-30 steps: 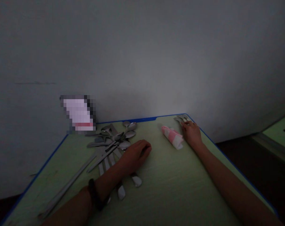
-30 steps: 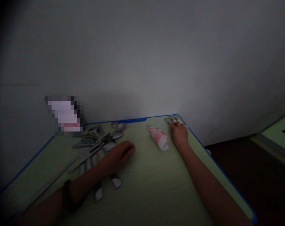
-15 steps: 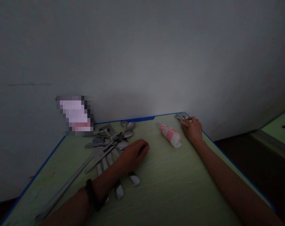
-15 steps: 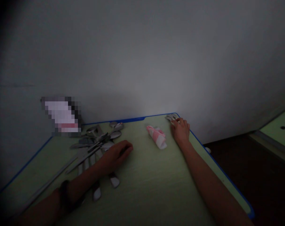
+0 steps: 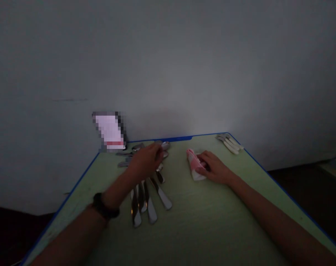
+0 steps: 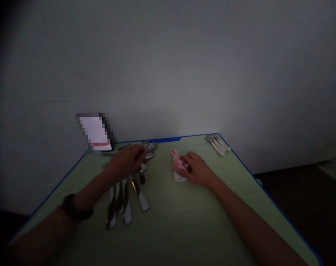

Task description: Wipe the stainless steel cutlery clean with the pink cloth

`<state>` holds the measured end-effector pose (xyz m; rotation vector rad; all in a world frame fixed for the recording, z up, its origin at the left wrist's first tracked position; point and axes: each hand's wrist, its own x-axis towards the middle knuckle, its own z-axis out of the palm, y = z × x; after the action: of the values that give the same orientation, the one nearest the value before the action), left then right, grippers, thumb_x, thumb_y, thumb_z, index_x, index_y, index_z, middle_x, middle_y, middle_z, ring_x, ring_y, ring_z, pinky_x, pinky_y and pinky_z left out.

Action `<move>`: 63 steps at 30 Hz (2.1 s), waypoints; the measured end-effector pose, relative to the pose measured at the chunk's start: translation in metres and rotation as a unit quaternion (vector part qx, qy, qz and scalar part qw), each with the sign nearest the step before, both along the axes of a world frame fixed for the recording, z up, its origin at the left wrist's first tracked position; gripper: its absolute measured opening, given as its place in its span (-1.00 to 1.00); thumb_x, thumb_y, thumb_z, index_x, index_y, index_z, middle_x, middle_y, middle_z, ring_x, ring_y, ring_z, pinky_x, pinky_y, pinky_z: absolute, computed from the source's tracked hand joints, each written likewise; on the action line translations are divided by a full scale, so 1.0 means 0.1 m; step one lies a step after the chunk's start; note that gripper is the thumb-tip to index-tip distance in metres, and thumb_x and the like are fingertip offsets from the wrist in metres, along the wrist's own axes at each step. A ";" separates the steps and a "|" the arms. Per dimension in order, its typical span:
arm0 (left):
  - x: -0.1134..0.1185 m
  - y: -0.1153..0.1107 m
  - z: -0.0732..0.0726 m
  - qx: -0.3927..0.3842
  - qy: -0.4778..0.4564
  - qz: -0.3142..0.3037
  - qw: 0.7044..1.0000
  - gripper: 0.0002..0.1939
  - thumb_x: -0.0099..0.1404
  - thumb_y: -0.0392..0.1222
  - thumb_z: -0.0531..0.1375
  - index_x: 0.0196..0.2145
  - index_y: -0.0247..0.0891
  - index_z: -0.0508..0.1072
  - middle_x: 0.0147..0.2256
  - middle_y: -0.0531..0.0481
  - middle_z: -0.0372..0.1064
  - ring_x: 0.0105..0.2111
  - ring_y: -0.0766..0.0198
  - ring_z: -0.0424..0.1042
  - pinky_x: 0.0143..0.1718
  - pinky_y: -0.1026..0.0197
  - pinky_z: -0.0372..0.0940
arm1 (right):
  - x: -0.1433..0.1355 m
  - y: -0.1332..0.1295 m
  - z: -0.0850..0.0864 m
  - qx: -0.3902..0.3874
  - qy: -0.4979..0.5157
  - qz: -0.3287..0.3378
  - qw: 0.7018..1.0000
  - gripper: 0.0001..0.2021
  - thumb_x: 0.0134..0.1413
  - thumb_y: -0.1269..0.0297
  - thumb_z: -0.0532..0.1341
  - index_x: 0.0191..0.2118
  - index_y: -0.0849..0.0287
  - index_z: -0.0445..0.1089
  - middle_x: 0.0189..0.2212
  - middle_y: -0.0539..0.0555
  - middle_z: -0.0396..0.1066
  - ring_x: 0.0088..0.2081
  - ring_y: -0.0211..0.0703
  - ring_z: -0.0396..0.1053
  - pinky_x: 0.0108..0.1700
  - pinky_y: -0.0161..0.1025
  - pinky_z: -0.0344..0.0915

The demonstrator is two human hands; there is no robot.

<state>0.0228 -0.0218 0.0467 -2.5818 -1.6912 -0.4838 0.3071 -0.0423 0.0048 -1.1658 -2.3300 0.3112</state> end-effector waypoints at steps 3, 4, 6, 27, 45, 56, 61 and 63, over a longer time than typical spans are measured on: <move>-0.30 0.10 0.13 -0.120 0.106 0.055 0.986 -0.70 0.24 -0.01 -0.01 -0.30 -0.26 0.38 -0.34 -0.12 0.42 -0.41 0.18 0.39 -0.44 0.24 0.17 | -0.10 0.04 -0.05 0.051 -0.031 -0.012 0.998 -0.55 0.04 0.01 0.12 -0.04 0.21 0.30 -0.24 0.18 0.28 -0.20 -0.09 0.23 -0.14 -0.14 0.21; -0.38 0.12 0.16 -0.150 0.137 0.061 0.977 -0.69 0.23 0.00 -0.01 -0.29 -0.27 0.38 -0.34 -0.13 0.42 -0.42 0.17 0.40 -0.46 0.24 0.17 | -0.12 0.06 -0.07 0.061 -0.037 -0.020 0.997 -0.60 0.05 0.05 0.12 -0.08 0.22 0.33 -0.22 0.19 0.28 -0.19 -0.08 0.22 -0.14 -0.14 0.21; -0.51 0.15 0.20 -0.174 0.152 0.063 0.971 -0.69 0.20 0.02 0.03 -0.31 -0.26 0.40 -0.36 -0.13 0.44 -0.43 0.17 0.41 -0.48 0.25 0.17 | -0.14 0.10 -0.10 0.079 -0.045 -0.034 0.995 -0.73 0.08 0.15 0.10 -0.21 0.22 0.39 -0.20 0.20 0.28 -0.16 -0.07 0.22 -0.12 -0.13 0.21; -0.31 -0.06 0.18 -0.175 0.247 0.056 0.951 -0.75 0.01 -0.23 0.15 -0.33 -0.33 0.51 -0.27 -0.36 0.46 -0.29 -0.11 0.46 -0.35 0.02 0.33 | -0.13 0.21 -0.10 0.113 -0.072 -0.123 0.983 -0.75 0.12 0.27 0.03 -0.18 0.22 0.39 -0.11 0.23 0.29 -0.08 -0.06 0.22 -0.04 -0.13 0.17; -0.26 -0.12 0.19 -0.173 0.277 0.042 0.944 -0.73 0.07 -0.13 0.12 -0.33 -0.32 0.50 -0.25 -0.33 0.46 -0.27 -0.09 0.45 -0.33 0.03 0.32 | -0.16 0.29 -0.12 0.130 -0.024 -0.159 0.978 -0.76 0.10 0.32 0.00 -0.17 0.22 0.34 -0.22 0.19 0.30 -0.15 -0.06 0.21 -0.07 -0.17 0.19; -0.38 0.11 0.13 -0.225 0.247 -0.006 0.943 -0.76 0.09 -0.12 0.12 -0.32 -0.27 0.44 -0.31 -0.16 0.47 -0.38 0.17 0.45 -0.44 0.26 0.26 | -0.10 0.40 -0.20 0.097 0.010 -0.168 0.981 -0.79 0.10 0.31 0.01 -0.25 0.22 0.35 -0.28 0.17 0.30 -0.18 -0.10 0.24 -0.11 -0.20 0.19; -0.49 0.11 0.27 -0.206 0.236 0.007 0.950 -0.74 0.10 -0.09 0.13 -0.29 -0.28 0.41 -0.28 -0.15 0.44 -0.35 0.17 0.43 -0.42 0.26 0.26 | -0.14 0.34 -0.17 0.112 -0.039 -0.166 0.979 -0.76 0.11 0.30 0.01 -0.17 0.23 0.34 -0.21 0.20 0.31 -0.15 -0.07 0.24 -0.09 -0.19 0.19; -0.50 0.10 0.29 -0.189 0.231 0.014 0.954 -0.74 0.12 -0.15 0.12 -0.22 -0.28 0.39 -0.21 -0.16 0.42 -0.28 0.17 0.42 -0.35 0.25 0.27 | -0.19 0.32 -0.15 0.126 -0.066 -0.153 0.978 -0.74 0.12 0.30 0.01 -0.13 0.23 0.33 -0.18 0.21 0.31 -0.14 -0.07 0.24 -0.10 -0.20 0.20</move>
<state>-0.0274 -0.0123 0.0758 -2.6066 -1.7680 0.4636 0.2880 -0.0103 -0.0097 -1.4237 -2.1737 -0.1704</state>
